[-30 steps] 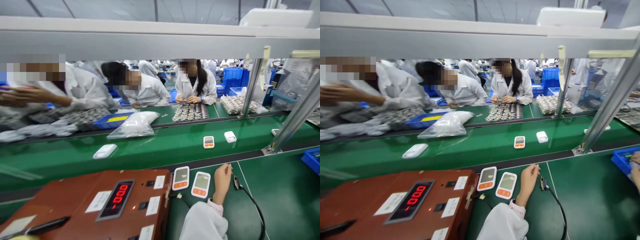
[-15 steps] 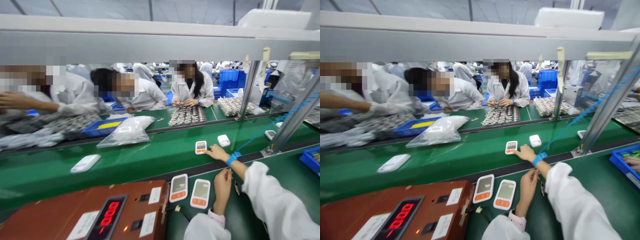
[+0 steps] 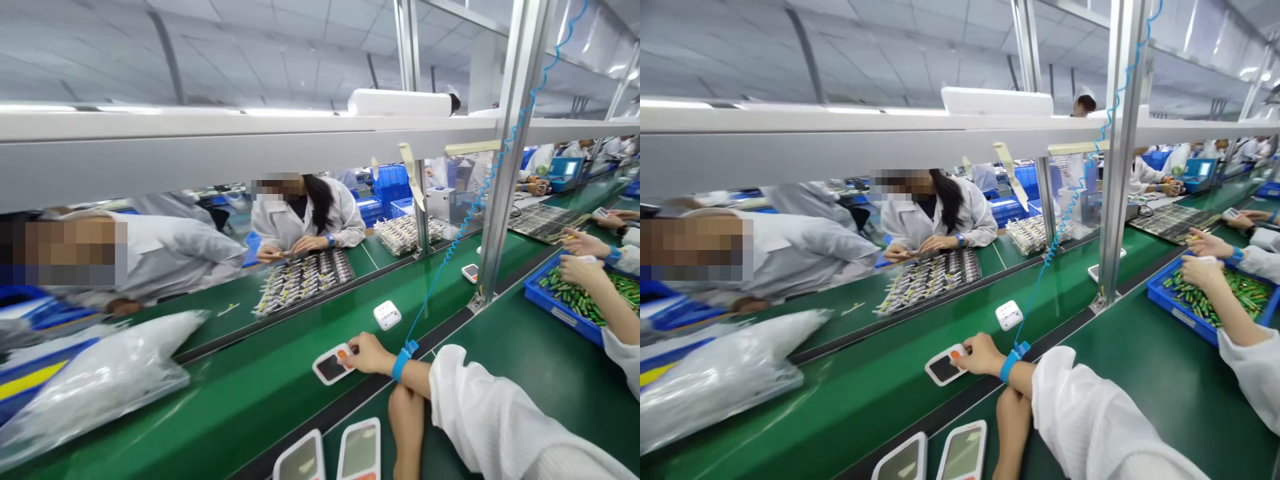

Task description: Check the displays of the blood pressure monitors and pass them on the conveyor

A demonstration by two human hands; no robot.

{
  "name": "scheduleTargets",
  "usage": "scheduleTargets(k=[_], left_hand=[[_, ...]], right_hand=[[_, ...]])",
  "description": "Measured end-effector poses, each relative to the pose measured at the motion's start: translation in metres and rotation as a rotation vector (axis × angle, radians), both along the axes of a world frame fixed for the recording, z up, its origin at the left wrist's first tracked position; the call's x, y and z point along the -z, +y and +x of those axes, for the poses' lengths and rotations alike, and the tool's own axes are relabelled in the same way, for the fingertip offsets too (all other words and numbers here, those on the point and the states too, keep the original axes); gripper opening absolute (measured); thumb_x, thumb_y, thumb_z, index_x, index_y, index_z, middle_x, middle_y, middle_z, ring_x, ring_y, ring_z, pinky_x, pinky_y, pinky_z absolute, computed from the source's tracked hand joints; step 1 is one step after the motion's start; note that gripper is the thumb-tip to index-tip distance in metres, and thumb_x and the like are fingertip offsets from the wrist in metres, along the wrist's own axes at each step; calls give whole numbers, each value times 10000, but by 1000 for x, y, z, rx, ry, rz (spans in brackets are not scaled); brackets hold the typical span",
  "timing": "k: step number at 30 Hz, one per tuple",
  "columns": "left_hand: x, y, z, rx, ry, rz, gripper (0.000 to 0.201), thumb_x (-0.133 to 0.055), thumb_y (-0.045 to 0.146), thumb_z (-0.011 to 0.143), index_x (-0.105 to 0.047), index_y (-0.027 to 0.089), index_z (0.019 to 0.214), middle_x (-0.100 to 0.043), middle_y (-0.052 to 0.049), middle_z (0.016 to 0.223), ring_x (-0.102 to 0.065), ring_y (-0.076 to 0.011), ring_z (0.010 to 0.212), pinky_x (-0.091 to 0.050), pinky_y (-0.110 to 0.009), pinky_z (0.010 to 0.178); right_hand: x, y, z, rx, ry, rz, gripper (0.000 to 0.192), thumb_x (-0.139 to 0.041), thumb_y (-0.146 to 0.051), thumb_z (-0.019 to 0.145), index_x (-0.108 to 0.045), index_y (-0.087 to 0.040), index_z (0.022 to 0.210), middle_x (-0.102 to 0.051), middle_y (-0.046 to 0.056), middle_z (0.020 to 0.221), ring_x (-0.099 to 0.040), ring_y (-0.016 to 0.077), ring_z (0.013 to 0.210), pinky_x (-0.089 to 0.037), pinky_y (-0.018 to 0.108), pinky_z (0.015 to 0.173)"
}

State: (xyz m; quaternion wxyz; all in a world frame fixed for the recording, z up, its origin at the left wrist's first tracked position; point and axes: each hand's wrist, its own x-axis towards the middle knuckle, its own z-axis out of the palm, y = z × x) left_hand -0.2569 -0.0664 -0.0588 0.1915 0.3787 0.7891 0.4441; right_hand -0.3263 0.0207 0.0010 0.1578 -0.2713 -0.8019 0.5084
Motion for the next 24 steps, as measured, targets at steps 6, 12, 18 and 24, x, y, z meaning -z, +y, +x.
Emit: scheduleTargets(k=[6, 12, 18, 24], left_hand=[[6, 5, -5, 25, 22, 25, 325, -417, 412, 809, -652, 207, 714, -699, -75, 689, -657, -270, 668, -425, -296, 600], [-8, 5, -5, 18, -93, -23, 506, -395, 616, 755, -690, 210, 821, -713, -74, 725, -671, -286, 716, -466, -329, 645], [-11, 6, -6, 19, -79, -10, 658, -368, 785, 693, -682, 212, 770, -696, -60, 689, -659, -267, 669, -486, -330, 620], [-11, 7, -3, 21, -76, -10, 689, -367, 818, 692, -678, 209, 769, -689, -60, 689, -654, -265, 666, -493, -331, 625]], right_hand=[[-19, 6, 70, 47, 142, -301, 308, -553, -449, 893, -515, -162, 788, -555, 14, 748, -574, 171, 760, -472, 248, 621], [-36, 8, 148, 55, 364, -600, 695, -585, -619, 795, -363, -219, 1318, -586, 72, 1073, -636, 185, 851, -568, 322, 676], [-69, 17, 192, 112, 519, -545, 643, -642, -639, 752, -471, -237, 1224, -606, 45, 1029, -632, 204, 878, -566, 321, 677], [-90, 20, 207, 148, 625, -541, 527, -651, -571, 768, -474, -246, 1143, -628, 25, 984, -649, 209, 821, -556, 301, 621]])
